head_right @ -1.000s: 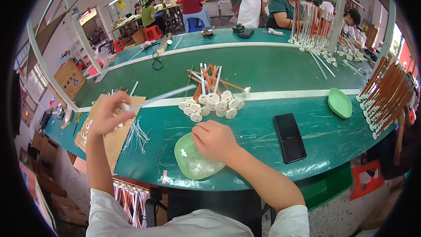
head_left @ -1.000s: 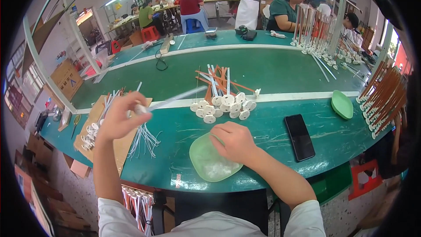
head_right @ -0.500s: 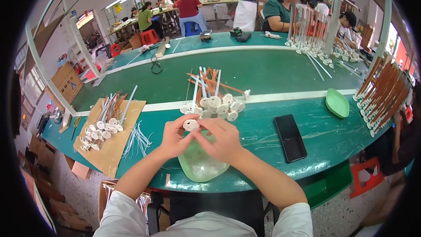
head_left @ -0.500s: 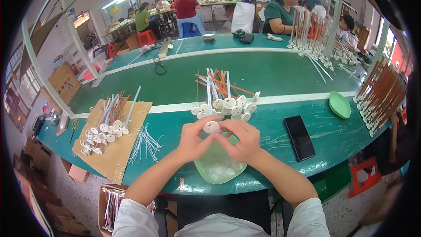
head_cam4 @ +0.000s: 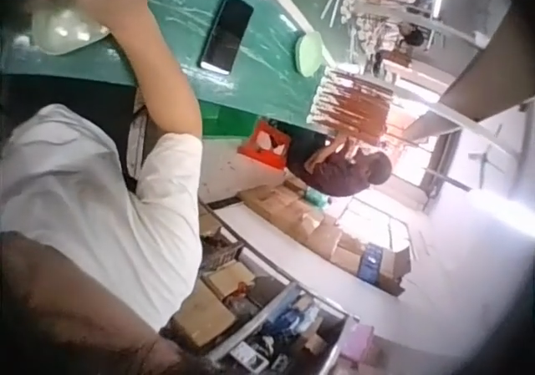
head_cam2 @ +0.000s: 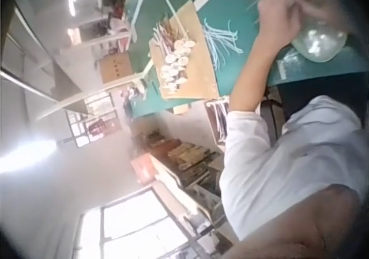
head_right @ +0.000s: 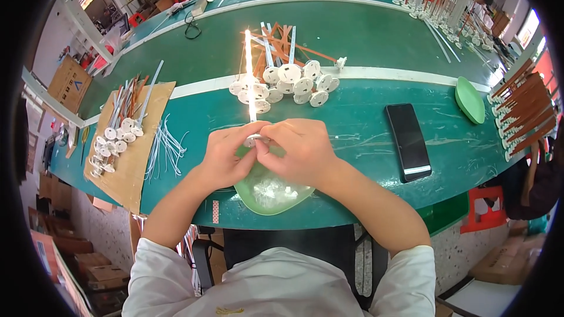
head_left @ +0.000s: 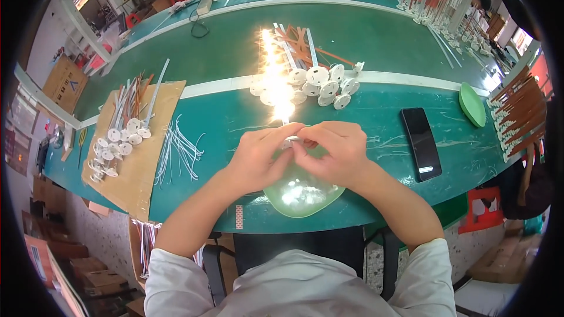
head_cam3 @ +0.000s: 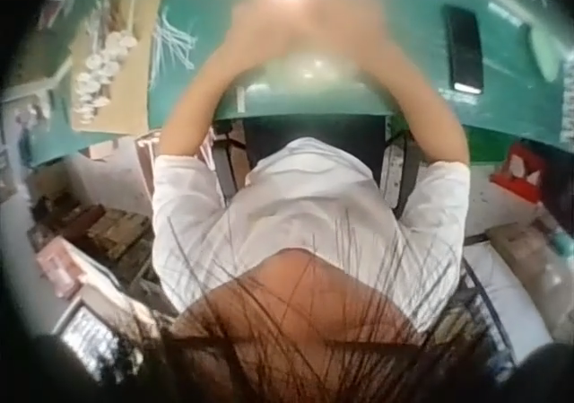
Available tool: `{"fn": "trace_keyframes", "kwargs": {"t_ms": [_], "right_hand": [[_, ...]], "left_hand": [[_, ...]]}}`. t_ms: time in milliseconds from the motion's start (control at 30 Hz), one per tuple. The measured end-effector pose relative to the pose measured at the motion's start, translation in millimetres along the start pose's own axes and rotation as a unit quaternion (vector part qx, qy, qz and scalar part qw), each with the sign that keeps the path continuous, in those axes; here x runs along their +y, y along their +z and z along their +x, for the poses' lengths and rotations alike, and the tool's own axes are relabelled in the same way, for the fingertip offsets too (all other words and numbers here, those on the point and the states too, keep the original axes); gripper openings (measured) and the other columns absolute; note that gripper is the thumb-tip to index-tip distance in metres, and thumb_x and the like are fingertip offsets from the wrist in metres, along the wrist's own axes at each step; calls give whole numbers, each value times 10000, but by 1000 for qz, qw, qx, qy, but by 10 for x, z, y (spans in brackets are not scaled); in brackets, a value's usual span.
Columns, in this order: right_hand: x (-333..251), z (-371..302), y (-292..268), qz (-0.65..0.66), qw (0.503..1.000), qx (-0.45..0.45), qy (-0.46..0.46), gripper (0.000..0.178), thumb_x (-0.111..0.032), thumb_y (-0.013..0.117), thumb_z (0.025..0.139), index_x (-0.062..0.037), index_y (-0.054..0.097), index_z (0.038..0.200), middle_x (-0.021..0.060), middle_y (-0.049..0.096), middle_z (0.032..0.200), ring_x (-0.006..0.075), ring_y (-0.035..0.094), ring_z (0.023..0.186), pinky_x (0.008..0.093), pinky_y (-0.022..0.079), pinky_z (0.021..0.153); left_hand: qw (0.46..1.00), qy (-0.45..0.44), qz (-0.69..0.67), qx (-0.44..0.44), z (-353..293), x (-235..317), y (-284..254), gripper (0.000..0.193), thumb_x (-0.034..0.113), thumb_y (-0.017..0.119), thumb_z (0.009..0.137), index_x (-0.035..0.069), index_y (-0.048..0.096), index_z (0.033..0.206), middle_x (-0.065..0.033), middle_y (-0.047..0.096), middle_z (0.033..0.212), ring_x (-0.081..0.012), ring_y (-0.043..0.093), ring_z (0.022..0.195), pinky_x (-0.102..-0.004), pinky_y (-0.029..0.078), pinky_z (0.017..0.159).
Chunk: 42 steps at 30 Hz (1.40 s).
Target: Assembling small plastic components by attaching circular bases to tubes and inserting colored strips at a manual workstation.
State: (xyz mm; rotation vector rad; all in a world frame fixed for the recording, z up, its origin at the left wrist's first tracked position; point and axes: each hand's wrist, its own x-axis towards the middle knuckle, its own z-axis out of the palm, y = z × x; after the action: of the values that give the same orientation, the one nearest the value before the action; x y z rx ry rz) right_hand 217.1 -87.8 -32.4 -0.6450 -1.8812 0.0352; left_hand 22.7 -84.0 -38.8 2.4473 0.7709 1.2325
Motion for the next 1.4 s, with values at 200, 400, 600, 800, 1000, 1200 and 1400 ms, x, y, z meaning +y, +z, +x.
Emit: {"fn": "trace_keyframes", "kwargs": {"t_ms": [200, 400, 600, 800, 1000, 1200, 1400], "right_hand": [[13, 12, -16, 47, 997, -44, 31, 138, 1, 781, 750, -31, 718, 868, 92, 719, 749, 210, 707, 616, 290, 539, 550], [-32, -2, -2, 44, 998, -37, 34, 115, -1, 776, 768, -24, 720, 866, 105, 726, 775, 220, 714, 636, 290, 539, 562], [-45, 68, -44, 79, 994, -30, 69, 141, 6, 790, 759, -22, 722, 880, 101, 724, 799, 205, 695, 647, 281, 538, 587], [-43, 91, -65, 77, 996, -14, 40, 200, 54, 797, 703, -26, 716, 868, 77, 711, 823, 223, 647, 709, 304, 523, 633], [-58, 92, -52, 72, 997, -6, -16, 256, 94, 784, 655, -32, 715, 867, 70, 703, 867, 244, 629, 770, 325, 514, 661], [-26, 85, -67, 58, 998, 14, -25, 258, 101, 779, 649, -21, 714, 867, 83, 704, 857, 248, 636, 760, 324, 517, 663], [-39, 124, -100, 39, 997, 15, -58, 245, 98, 776, 652, -9, 710, 862, 86, 723, 837, 266, 668, 748, 325, 543, 672]], "left_hand": [[1000, -10, 9, -5, -46, 45, -32, 460, -21, 734, 797, -4, 610, 1240, -192, 717, 966, -349, 718, 814, -383, 576, 670], [999, -19, 42, -16, -45, 93, -28, 413, -13, 719, 826, -6, 611, 1224, -189, 721, 976, -357, 722, 836, -396, 581, 678], [998, -54, -17, 36, -9, 101, -30, 377, 10, 749, 811, 8, 620, 1165, -200, 710, 1052, -343, 729, 900, -378, 575, 713], [989, -25, 17, 144, 27, 80, -56, 335, 36, 818, 743, 30, 623, 1015, -136, 664, 1137, -278, 695, 925, -334, 546, 721], [979, 29, -20, 199, -1, 9, -50, 351, -13, 835, 654, 37, 616, 924, -87, 618, 895, -250, 610, 793, -331, 505, 670], [966, 110, 85, 218, 9, 94, -116, 326, -80, 807, 589, 45, 638, 837, -74, 616, 837, -254, 605, 762, -337, 489, 641], [966, 114, 81, 217, 15, 93, -141, 302, -94, 799, 529, 36, 688, 778, -57, 623, 798, -239, 625, 718, -329, 502, 604]]}}
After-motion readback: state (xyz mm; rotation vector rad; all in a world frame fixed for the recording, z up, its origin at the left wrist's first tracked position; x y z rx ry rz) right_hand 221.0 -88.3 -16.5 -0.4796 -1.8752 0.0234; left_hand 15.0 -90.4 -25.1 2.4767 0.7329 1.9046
